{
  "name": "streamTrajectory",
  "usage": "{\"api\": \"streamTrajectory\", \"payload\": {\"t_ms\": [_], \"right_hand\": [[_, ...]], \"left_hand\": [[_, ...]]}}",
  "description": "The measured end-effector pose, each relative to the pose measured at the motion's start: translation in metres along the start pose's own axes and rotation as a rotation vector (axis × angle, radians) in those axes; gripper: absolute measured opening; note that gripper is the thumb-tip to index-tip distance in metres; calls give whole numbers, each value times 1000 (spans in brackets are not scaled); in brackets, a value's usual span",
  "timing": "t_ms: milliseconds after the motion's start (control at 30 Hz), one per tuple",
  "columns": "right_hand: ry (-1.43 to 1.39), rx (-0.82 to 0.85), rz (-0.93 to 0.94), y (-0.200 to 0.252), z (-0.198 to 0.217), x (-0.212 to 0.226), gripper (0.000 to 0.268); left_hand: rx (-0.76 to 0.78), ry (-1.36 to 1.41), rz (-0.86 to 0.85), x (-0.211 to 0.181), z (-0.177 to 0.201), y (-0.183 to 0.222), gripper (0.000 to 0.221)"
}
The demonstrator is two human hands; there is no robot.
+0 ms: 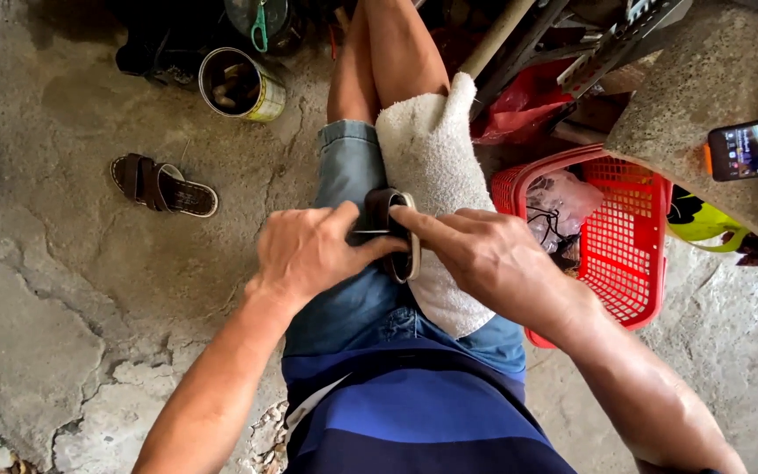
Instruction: Hand-sewing the leather straps of a sandal using a needle and thread
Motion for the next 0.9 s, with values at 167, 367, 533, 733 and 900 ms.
{"api": "streamTrajectory", "payload": {"t_ms": [167, 367, 533, 733, 900], "right_hand": [[271, 56, -44, -6, -2, 11, 53], [327, 150, -200, 7, 2, -3, 58], [40, 165, -224, 13, -18, -6, 66], [-350, -45, -458, 45, -44, -14, 38], [-405, -219, -380, 56, -37, -3, 26]], "left_hand": [[65, -167, 107, 6, -23, 9, 80], [24, -87, 32, 30, -14, 30, 77], [9, -94, 187, 48, -18, 56, 69], [-49, 164, 191, 48, -23, 55, 58], [-25, 263, 159, 33, -28, 41, 59]]}}
Point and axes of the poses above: each hand's wrist, its own y-axis away from the middle knuckle, its own z-axis out of the back of the hand, x = y × z, the point moved 4 cm from there along -y, towards the middle knuckle, and after that the axes turned 1 degree about x, right-handed, at the moved point
